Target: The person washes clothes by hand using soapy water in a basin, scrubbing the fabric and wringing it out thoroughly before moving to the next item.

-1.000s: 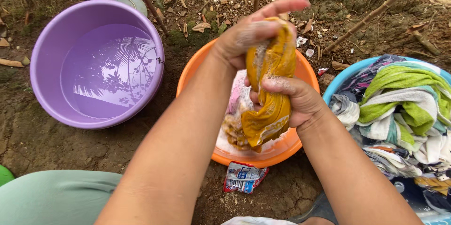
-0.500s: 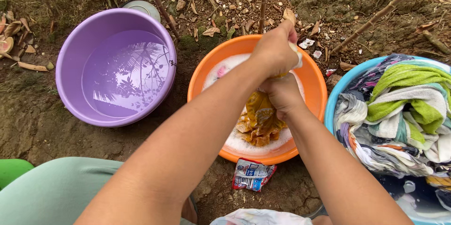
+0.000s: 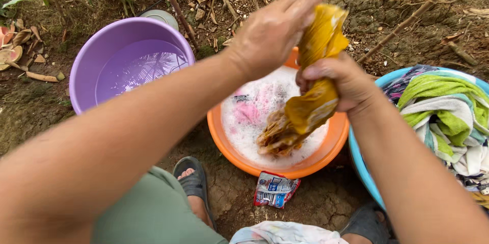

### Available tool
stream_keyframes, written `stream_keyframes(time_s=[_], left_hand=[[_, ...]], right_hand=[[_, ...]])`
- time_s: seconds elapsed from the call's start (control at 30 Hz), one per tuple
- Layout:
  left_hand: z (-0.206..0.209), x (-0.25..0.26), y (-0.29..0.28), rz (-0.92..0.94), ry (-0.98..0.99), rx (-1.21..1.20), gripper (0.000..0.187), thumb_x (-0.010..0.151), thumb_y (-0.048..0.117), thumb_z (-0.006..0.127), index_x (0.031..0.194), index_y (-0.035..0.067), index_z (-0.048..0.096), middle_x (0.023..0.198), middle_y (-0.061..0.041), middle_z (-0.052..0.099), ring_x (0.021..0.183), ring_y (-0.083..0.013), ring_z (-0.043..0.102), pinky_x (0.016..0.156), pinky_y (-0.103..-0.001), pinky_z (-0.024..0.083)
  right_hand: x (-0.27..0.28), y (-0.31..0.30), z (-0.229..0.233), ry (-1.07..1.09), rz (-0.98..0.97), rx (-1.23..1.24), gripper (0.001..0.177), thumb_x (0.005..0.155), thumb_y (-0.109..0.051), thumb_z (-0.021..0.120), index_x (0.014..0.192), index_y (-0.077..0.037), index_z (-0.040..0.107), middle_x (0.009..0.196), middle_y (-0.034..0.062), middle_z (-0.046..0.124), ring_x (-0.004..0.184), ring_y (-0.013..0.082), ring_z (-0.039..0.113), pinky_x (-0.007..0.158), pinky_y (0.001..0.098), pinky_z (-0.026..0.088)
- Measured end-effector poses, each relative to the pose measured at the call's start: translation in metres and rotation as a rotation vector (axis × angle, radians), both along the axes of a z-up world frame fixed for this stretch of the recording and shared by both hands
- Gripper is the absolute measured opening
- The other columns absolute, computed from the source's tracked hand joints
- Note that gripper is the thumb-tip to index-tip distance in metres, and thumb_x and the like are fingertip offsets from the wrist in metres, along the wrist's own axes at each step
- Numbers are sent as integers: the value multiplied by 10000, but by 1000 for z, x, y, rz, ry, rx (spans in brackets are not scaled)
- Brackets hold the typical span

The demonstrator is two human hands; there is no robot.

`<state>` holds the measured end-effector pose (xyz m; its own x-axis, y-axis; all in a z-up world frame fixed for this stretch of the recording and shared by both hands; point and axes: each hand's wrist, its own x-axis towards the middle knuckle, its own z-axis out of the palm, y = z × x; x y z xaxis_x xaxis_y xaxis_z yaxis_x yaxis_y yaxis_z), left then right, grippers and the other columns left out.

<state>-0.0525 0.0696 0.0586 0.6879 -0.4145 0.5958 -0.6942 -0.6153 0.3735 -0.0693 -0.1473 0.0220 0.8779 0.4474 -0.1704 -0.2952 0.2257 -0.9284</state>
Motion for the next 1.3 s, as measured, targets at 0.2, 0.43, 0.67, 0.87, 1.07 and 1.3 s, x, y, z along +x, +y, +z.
stream_keyframes(time_s=[0.2,0.43,0.67,0.87,1.07,1.3], left_hand=[[51,-31,30,0,-557,432,501,1084,193,628,1563,168,484,1597,-206,462,1505,-367,430,1231,-576,400],[73,-21,28,-194,-891,322,180,1002,165,722,964,67,576,1423,-188,585,1343,-395,562,1124,-492,584],[53,-40,22,-134,-659,446,386,915,180,718,1299,138,718,940,-37,683,859,-204,696,717,-324,620],[42,-37,6,-35,-502,580,213,804,198,711,1008,144,690,895,-47,682,793,-231,707,596,-336,599],[46,-29,-11,43,-87,717,105,770,151,728,867,112,731,863,-105,747,819,-299,743,697,-425,608],[56,-14,-20,171,213,806,122,739,122,775,860,108,775,918,-128,749,877,-311,729,773,-431,594]], right_hand=[[13,0,73,26,524,174,500,725,-195,796,1123,37,600,762,153,607,641,222,568,583,335,481],[11,6,99,167,822,-47,467,715,-206,796,1024,83,599,711,150,599,578,225,569,517,347,475],[-5,24,80,127,411,-439,282,598,35,690,860,-58,645,731,20,651,642,142,636,570,321,535],[-5,32,45,-254,305,-487,279,573,69,734,791,-54,612,737,-2,612,670,137,597,590,310,513],[-8,45,37,-390,103,-692,301,558,-47,785,842,-62,683,781,27,718,693,156,689,639,316,557],[-10,52,40,-629,-4,-933,361,631,-229,816,915,-22,733,861,168,767,758,231,728,747,349,557]])
